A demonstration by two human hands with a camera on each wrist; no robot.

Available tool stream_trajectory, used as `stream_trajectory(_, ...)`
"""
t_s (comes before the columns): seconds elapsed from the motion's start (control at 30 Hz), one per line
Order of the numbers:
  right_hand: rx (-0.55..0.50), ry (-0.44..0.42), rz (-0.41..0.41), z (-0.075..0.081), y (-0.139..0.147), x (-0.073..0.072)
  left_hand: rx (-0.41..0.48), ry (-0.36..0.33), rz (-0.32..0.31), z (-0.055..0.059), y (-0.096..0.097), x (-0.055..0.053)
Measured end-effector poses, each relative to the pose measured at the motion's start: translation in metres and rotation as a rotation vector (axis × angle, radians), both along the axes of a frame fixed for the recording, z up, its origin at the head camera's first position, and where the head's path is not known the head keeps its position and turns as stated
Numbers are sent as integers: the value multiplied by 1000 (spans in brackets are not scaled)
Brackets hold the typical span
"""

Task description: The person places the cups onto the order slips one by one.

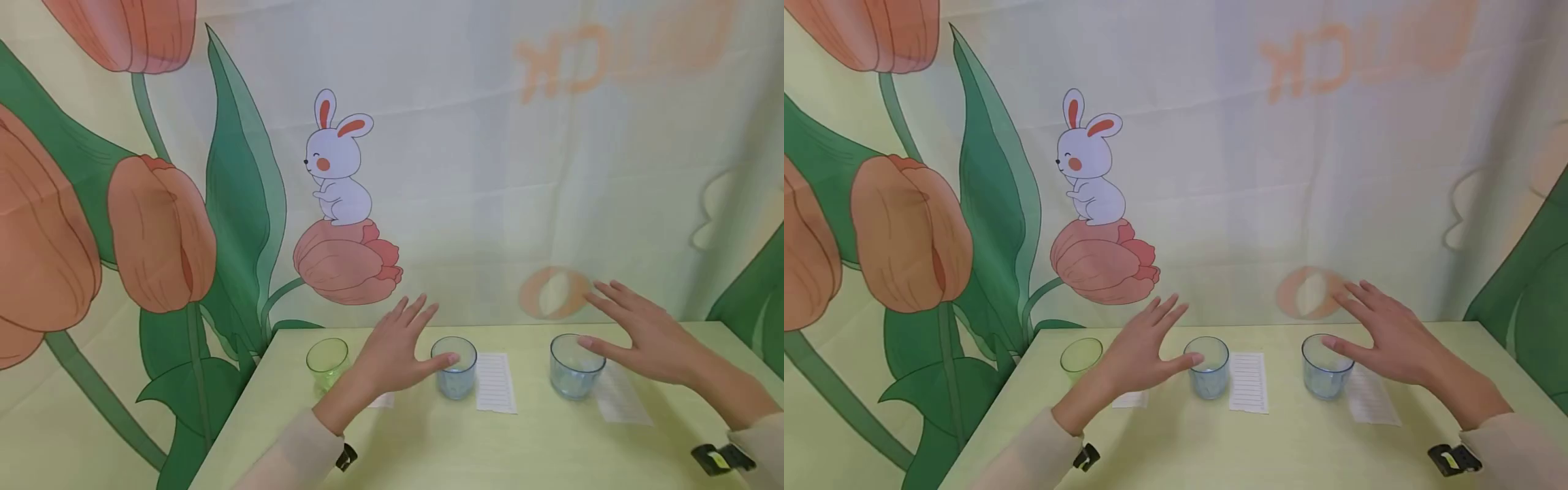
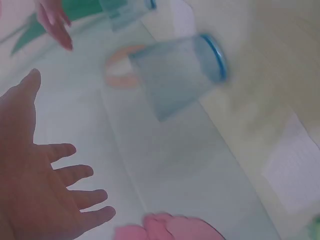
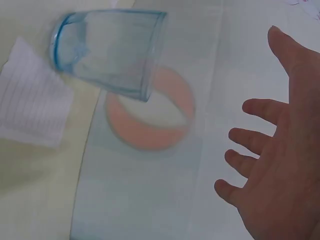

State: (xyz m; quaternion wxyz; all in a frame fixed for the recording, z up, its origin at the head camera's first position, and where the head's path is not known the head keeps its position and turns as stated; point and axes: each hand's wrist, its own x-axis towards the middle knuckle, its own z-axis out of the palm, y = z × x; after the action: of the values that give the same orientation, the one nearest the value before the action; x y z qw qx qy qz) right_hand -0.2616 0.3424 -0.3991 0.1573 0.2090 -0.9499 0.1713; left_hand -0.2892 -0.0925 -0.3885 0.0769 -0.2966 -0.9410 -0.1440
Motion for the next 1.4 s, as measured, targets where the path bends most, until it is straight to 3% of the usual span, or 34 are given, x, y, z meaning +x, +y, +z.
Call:
stream_trajectory(0.13, -37, -14, -2, -4, 16, 2, 54, 67, -71, 6, 27, 19)
stream_trajectory(0.2, -63, -24, -9, -8, 27, 5, 83, 105, -107, 3, 44, 27)
stream_trajectory(0.3, -101, -63, -38, -18, 45, 13, 111, 122, -152, -13, 69, 37)
stream_trajectory(0.5, -115, -93, -113, -53, 76, 23, 170, 59, -175, -51, 103, 47)
stream_trajectory(0.67, -75, -94, -119, -85, 86, 26, 240, 20, -144, -69, 129, 40)
stream_trajectory(0.83, -61, -57, -35, -109, 86, 24, 352, -53, -81, -84, 156, 29)
stream_trajectory(0.97, -54, -4, 35, -124, 84, 23, 403, -93, -71, -91, 178, 22)
stream_trajectory(1.2, 3, 6, 66, -137, 80, 23, 403, -106, -50, -95, 210, 9)
stream_trajectory(1.4, 39, 16, 62, -142, 79, 21, 382, -173, -40, -103, 222, -4)
